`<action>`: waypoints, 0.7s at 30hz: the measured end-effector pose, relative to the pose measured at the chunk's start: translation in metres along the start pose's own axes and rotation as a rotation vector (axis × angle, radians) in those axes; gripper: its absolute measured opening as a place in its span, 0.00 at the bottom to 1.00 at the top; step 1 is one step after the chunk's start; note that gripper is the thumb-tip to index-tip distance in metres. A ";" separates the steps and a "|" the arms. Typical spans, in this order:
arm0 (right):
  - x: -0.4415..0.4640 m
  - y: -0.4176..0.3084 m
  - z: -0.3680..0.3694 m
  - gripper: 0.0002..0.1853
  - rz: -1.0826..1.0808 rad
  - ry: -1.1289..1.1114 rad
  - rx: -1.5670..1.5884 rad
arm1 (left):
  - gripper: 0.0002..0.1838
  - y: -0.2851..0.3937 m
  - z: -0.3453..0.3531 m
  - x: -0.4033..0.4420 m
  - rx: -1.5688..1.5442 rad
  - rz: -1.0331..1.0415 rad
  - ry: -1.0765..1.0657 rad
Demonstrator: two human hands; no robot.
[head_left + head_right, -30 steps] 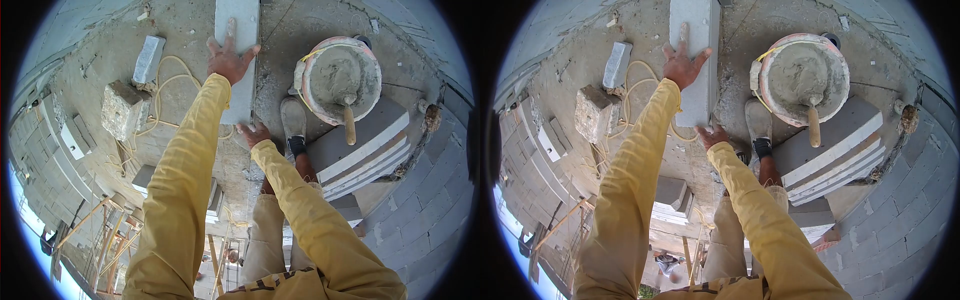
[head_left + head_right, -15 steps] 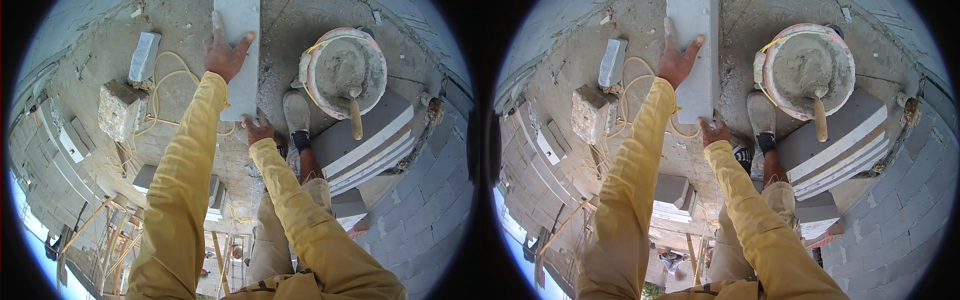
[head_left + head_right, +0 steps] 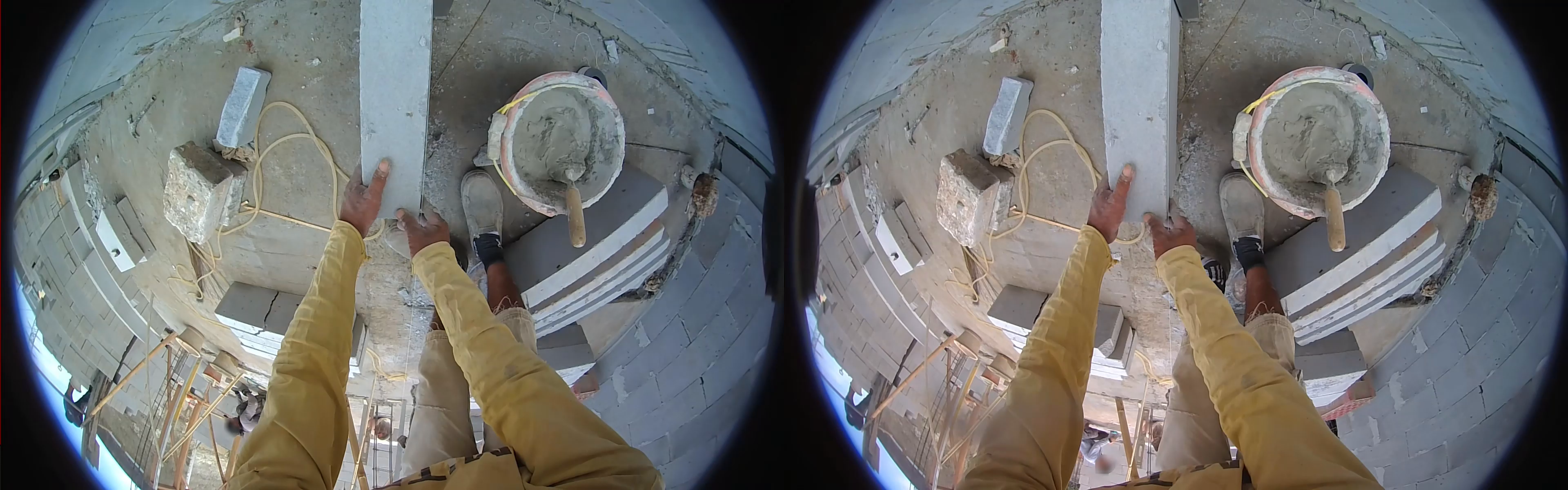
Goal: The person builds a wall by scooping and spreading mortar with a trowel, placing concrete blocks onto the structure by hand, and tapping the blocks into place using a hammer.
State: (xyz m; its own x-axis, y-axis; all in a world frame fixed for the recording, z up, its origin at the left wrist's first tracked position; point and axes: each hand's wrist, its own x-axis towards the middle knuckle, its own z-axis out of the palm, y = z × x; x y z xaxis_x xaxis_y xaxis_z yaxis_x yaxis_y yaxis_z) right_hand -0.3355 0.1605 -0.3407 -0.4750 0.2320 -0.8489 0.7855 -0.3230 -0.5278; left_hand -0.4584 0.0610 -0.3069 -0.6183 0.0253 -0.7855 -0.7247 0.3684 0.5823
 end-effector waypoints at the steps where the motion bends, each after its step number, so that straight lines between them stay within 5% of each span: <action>1: 0.002 0.004 -0.001 0.31 0.012 0.007 -0.015 | 0.44 -0.003 0.001 0.001 -0.018 0.012 0.006; 9: 0.005 0.012 -0.008 0.31 -0.008 -0.017 -0.007 | 0.42 -0.010 0.006 0.004 -0.108 0.030 -0.001; 13: 0.003 0.001 -0.004 0.19 -0.048 0.033 0.083 | 0.42 -0.006 0.007 0.000 -0.101 0.052 0.031; 21: 0.006 -0.008 -0.010 0.28 -0.059 -0.029 -0.055 | 0.45 0.003 -0.001 0.004 -0.068 0.015 -0.080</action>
State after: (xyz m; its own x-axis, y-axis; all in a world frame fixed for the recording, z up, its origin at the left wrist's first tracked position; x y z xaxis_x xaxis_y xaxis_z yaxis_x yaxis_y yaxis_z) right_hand -0.3408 0.1741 -0.3409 -0.5317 0.2223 -0.8172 0.7760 -0.2586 -0.5753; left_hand -0.4632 0.0610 -0.3078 -0.6046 0.1058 -0.7895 -0.7363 0.3039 0.6045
